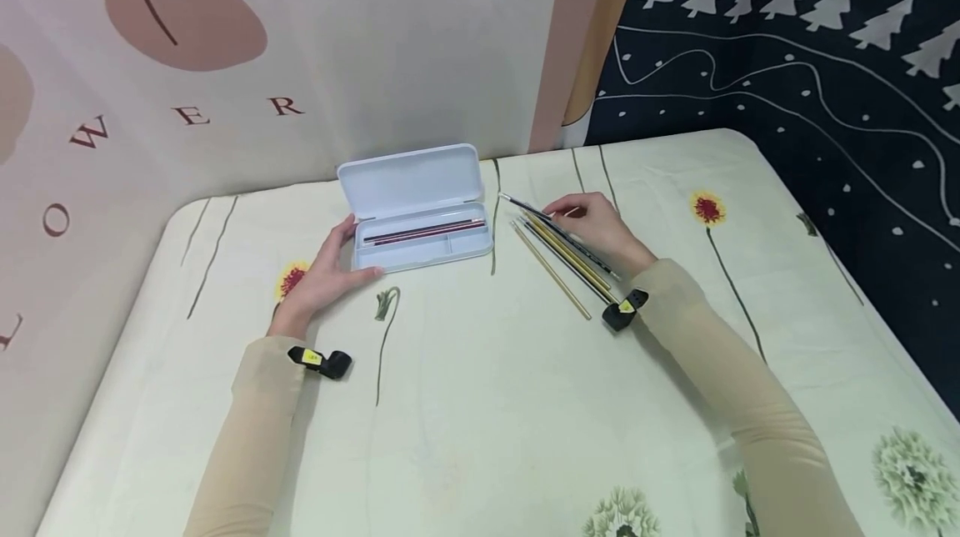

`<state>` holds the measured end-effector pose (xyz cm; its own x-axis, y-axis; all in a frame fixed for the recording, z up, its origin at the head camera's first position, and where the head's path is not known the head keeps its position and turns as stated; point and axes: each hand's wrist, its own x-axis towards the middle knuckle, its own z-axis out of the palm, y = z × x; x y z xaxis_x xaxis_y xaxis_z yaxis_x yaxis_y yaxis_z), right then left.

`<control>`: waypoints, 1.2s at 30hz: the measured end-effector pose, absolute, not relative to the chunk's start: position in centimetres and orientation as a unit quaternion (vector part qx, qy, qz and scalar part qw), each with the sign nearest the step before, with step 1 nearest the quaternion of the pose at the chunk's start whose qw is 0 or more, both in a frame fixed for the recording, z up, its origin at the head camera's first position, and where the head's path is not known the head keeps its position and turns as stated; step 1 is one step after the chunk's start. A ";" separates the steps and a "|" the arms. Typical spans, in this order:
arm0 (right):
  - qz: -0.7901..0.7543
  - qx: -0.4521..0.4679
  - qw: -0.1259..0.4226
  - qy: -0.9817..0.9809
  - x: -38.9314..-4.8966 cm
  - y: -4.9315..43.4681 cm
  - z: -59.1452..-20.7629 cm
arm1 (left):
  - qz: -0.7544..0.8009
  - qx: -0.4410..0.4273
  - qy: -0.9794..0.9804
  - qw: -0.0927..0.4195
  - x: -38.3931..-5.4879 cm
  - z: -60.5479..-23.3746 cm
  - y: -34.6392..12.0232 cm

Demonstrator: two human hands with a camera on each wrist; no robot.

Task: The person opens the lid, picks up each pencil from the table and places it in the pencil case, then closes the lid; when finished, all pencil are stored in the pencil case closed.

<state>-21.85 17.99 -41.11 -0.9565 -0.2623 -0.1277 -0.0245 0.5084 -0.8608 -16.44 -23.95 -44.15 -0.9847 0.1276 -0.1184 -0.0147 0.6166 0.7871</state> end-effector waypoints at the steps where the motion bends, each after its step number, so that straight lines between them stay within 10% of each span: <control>1: -0.492 -0.078 0.125 0.858 -21.9 17.8 -41.1 | 0.436 0.032 0.895 0.082 -16.5 -44.1 -23.9; 36: -0.507 -0.195 0.128 0.830 -23.4 10.0 -40.5 | 0.444 0.036 0.892 0.080 -16.5 -44.2 -24.0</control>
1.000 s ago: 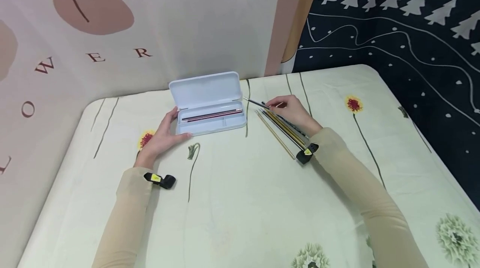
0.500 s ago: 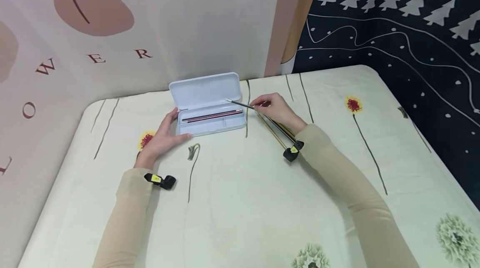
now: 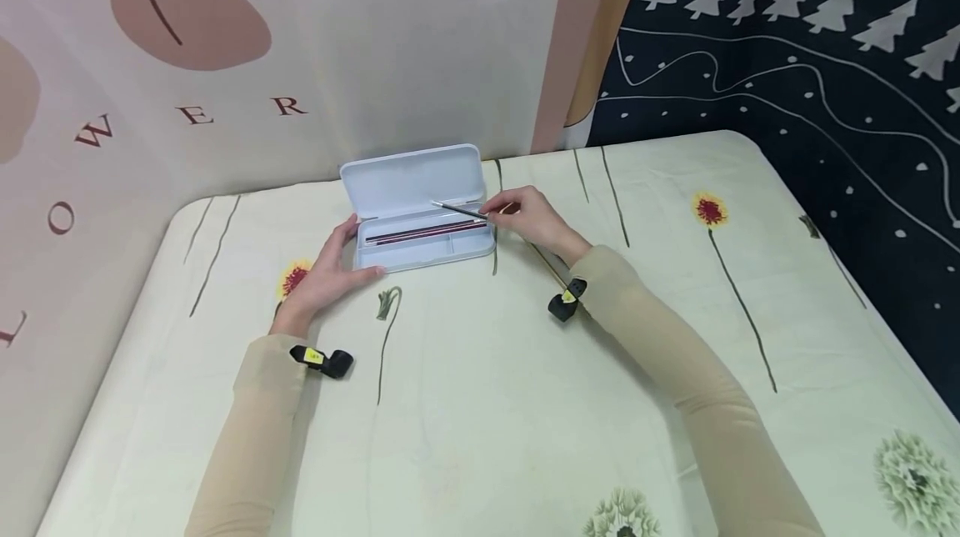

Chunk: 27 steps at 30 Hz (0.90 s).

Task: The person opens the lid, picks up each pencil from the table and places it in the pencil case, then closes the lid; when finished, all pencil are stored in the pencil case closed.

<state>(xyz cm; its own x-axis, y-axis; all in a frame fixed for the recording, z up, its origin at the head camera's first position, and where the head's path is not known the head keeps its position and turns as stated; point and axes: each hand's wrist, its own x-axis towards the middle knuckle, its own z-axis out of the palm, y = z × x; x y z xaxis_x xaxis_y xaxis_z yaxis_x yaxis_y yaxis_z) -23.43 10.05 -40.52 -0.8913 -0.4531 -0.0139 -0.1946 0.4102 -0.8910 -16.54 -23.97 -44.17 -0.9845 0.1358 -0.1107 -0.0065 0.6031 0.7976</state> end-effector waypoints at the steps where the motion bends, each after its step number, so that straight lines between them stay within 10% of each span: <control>1: -0.509 -0.197 0.129 0.828 -23.5 9.8 -40.6 | 0.444 0.037 0.892 0.080 -16.5 -44.2 -24.0; 27: -0.466 -0.271 0.144 0.830 -25.8 4.5 -41.0 | 0.450 0.039 0.889 0.070 -16.4 -44.0 -23.8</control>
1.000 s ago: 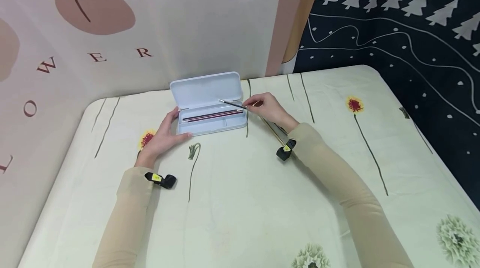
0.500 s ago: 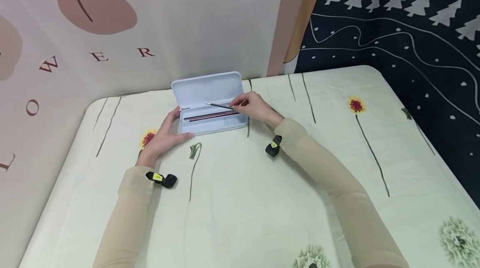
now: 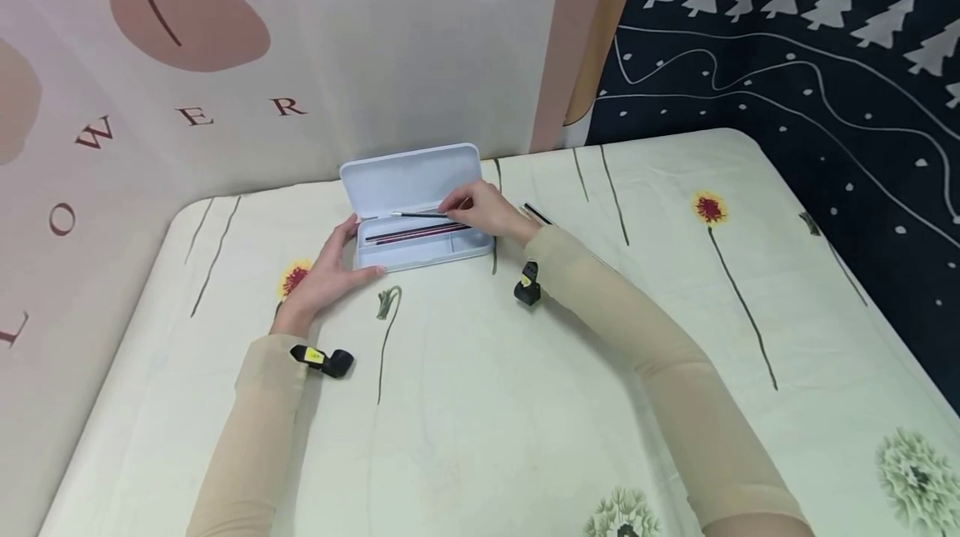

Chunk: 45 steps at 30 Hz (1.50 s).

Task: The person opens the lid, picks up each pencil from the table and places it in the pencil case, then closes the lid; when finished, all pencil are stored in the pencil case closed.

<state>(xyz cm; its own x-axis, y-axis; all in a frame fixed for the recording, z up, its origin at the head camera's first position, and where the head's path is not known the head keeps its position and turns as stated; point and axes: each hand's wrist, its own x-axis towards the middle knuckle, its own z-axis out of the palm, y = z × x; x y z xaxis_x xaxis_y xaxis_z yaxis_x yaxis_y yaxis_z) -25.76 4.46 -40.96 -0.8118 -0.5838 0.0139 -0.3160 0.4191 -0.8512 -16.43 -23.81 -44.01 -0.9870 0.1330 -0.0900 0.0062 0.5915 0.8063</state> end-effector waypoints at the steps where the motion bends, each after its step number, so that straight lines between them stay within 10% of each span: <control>1: -0.465 -0.273 0.145 0.830 -25.8 4.3 -40.9 | 0.450 0.039 0.889 0.070 -16.4 -44.0 -23.8; 45: -0.441 -0.271 0.120 0.847 -25.4 -0.3 -41.7 | 0.448 0.038 0.890 0.071 -16.4 -44.3 -24.0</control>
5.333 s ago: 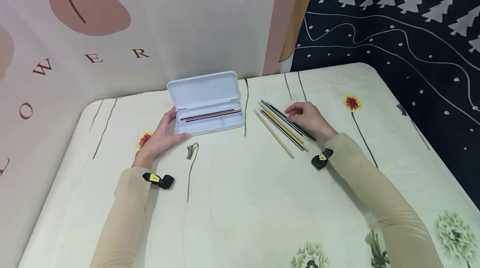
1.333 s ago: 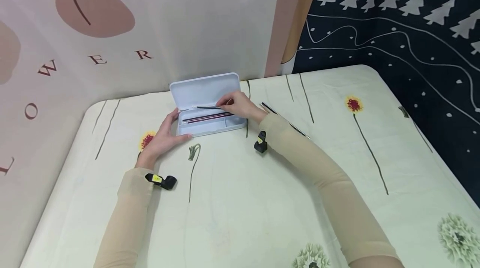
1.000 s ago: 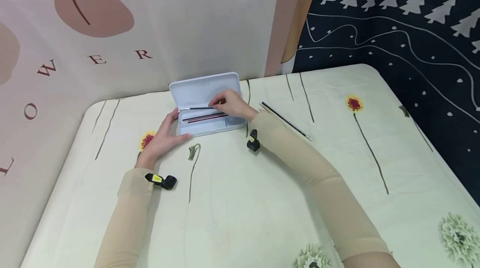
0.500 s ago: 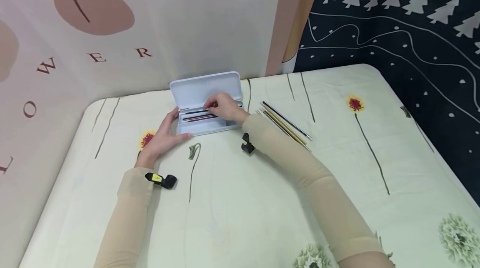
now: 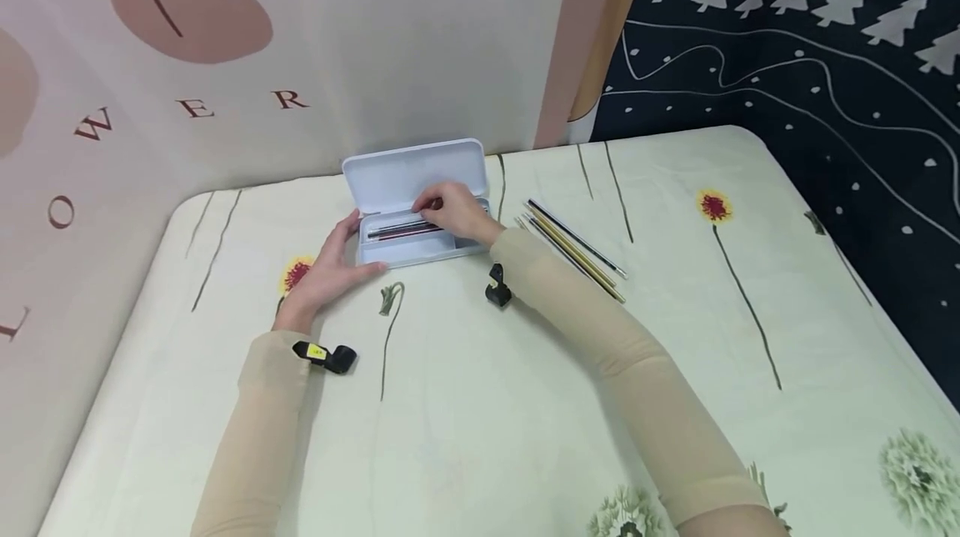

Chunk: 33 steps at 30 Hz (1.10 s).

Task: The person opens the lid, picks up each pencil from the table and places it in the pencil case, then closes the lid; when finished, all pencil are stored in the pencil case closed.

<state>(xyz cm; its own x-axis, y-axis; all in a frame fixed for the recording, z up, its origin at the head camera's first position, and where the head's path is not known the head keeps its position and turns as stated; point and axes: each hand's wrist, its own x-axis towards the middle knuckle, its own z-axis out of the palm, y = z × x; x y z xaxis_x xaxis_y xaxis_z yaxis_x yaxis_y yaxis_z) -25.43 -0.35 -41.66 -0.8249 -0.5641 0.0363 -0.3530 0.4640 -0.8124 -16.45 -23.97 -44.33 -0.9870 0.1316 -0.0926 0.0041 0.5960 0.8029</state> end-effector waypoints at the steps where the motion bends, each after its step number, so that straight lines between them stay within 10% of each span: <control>1: -0.447 -0.271 0.117 0.844 -25.4 -0.2 -41.6 | 0.448 0.038 0.890 0.070 -16.5 -44.3 -24.0; 33: -0.448 -0.224 0.101 0.859 -24.8 10.5 -40.1 | 0.438 0.043 0.895 0.074 -16.5 -44.0 -23.7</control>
<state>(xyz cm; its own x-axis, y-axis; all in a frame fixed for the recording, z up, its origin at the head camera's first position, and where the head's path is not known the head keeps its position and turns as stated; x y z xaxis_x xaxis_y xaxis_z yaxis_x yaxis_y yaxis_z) -24.76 10.53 -40.06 -0.8795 -0.4752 0.0264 -0.2936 0.4980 -0.8160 -16.46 -23.71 -43.97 -0.9854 0.1419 -0.0939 0.0129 0.6123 0.7905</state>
